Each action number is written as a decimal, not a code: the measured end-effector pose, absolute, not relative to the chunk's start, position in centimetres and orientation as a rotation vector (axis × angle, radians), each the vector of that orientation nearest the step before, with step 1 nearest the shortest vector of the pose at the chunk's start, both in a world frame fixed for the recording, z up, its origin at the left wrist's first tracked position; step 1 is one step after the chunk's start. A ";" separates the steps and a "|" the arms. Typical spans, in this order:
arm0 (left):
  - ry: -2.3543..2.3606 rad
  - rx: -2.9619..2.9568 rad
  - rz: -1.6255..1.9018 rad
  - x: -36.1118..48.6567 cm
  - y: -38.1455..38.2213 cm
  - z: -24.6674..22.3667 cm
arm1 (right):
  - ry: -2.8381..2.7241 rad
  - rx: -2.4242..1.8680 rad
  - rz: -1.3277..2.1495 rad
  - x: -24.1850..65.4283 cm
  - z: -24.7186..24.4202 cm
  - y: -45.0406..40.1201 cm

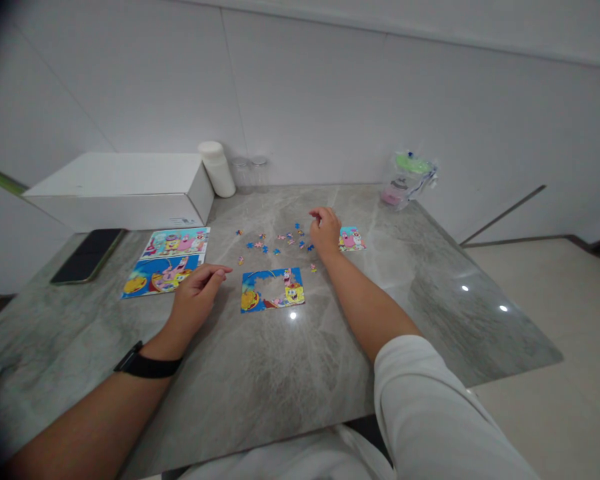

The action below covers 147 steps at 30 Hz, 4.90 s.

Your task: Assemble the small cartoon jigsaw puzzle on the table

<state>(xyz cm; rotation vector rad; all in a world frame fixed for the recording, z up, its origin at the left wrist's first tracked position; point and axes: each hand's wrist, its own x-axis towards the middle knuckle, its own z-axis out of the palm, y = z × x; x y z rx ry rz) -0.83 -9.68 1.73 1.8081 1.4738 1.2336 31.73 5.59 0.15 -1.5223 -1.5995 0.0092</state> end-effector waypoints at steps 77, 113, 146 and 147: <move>1.446 1.849 1.260 -1.0 -10.8 2.2 | -2.728 -1.660 0.507 34.8 3.2 5.8; 1.206 2.679 0.517 9.2 -14.3 2.2 | -1.907 -1.211 0.698 30.8 -1.0 -3.0; 1.167 2.719 0.368 9.3 -14.4 2.6 | -2.277 -1.007 0.628 30.9 0.0 -4.2; 1.163 2.719 0.370 9.3 -14.3 2.5 | -2.288 -1.005 0.604 30.9 -0.1 -4.2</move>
